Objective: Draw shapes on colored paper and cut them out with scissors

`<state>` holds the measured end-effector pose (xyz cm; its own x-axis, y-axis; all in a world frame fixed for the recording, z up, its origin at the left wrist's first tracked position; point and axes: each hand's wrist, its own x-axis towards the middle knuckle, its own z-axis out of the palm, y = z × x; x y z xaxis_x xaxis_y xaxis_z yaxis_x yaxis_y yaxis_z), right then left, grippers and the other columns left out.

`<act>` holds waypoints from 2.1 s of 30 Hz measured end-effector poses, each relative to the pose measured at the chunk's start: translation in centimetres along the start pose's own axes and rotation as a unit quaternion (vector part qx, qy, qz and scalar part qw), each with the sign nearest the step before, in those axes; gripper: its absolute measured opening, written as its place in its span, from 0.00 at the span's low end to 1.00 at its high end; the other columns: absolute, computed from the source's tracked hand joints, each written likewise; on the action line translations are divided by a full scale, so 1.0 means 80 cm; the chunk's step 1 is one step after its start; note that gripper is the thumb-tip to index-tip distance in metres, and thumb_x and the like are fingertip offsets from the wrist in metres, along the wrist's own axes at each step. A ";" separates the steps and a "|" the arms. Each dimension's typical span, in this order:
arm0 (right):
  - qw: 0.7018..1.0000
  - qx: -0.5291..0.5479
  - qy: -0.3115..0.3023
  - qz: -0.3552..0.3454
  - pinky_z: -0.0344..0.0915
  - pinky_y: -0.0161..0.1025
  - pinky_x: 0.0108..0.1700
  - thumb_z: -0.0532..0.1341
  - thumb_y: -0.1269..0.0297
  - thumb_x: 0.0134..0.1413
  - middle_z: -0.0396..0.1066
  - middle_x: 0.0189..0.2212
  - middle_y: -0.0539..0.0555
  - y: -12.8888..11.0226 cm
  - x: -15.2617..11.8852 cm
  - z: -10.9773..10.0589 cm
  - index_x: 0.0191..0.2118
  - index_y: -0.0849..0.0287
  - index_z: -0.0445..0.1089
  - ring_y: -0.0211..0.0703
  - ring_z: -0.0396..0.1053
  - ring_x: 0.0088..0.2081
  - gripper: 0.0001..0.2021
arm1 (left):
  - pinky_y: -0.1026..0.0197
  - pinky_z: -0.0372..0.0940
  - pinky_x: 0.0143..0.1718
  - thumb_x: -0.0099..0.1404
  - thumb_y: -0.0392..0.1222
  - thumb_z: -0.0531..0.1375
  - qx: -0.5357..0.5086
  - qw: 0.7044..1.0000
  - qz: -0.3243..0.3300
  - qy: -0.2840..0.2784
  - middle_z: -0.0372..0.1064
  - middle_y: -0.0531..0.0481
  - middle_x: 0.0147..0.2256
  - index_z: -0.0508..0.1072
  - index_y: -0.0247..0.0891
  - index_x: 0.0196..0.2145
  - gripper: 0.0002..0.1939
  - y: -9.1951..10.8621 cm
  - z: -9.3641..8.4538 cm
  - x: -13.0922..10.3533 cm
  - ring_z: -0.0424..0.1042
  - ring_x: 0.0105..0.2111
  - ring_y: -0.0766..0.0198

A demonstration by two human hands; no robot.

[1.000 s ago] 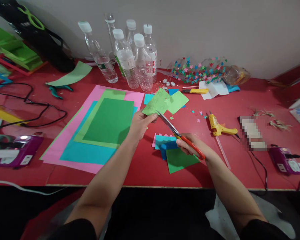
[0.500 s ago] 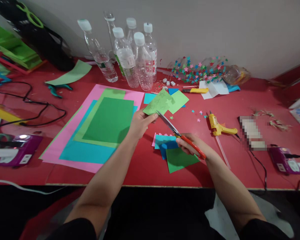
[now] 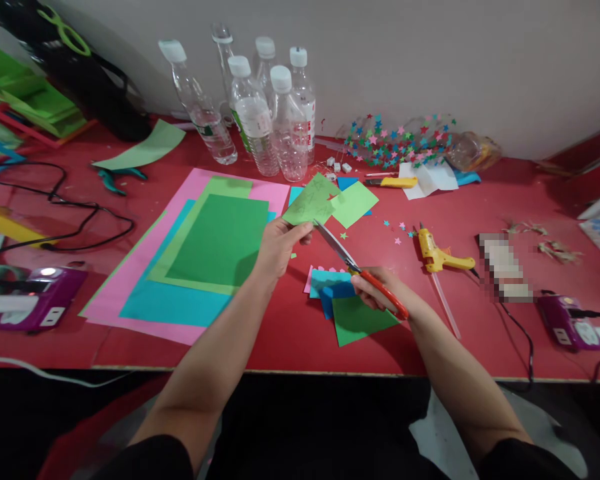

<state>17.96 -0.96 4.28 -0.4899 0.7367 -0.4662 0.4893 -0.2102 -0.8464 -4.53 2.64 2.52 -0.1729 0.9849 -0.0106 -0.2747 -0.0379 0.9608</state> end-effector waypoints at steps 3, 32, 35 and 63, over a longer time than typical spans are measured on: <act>1.000 -0.002 0.003 -0.005 0.52 0.30 0.18 0.58 0.41 0.51 0.57 0.12 0.44 -0.001 0.000 0.001 0.26 0.59 0.61 0.29 0.53 0.14 0.23 | 0.66 0.62 0.24 0.47 0.41 0.66 0.003 1.000 -0.001 -0.005 0.69 0.54 0.19 0.75 0.36 0.23 0.07 0.000 0.001 -0.001 0.65 0.20 0.71; 1.000 0.015 -0.016 -0.008 0.50 0.30 0.19 0.56 0.43 0.55 0.57 0.12 0.43 0.004 0.002 -0.002 0.27 0.59 0.61 0.30 0.52 0.15 0.22 | 0.65 0.61 0.25 0.47 0.41 0.65 -0.011 1.000 -0.014 -0.023 0.68 0.54 0.19 0.74 0.36 0.22 0.06 -0.003 0.004 -0.001 0.64 0.20 0.71; 1.000 0.012 -0.008 0.005 0.49 0.30 0.18 0.57 0.43 0.54 0.57 0.12 0.43 0.004 0.002 -0.001 0.27 0.58 0.61 0.30 0.52 0.14 0.22 | 0.64 0.62 0.25 0.47 0.42 0.65 0.001 1.000 -0.018 -0.018 0.69 0.54 0.19 0.75 0.36 0.23 0.07 -0.005 0.003 0.000 0.65 0.20 0.70; 1.000 0.015 -0.011 -0.001 0.50 0.29 0.17 0.56 0.44 0.56 0.57 0.12 0.43 0.015 0.008 0.001 0.27 0.58 0.60 0.30 0.53 0.13 0.20 | 0.65 0.64 0.26 0.49 0.44 0.65 0.037 0.999 0.014 0.007 0.70 0.54 0.21 0.76 0.37 0.26 0.08 -0.001 0.002 -0.001 0.66 0.21 0.70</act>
<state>18.19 -0.75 2.96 -0.5076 0.7227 -0.4692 0.4658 -0.2279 -0.8550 -4.35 2.59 2.52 -0.1924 0.9812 0.0138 -0.1986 -0.0527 0.9787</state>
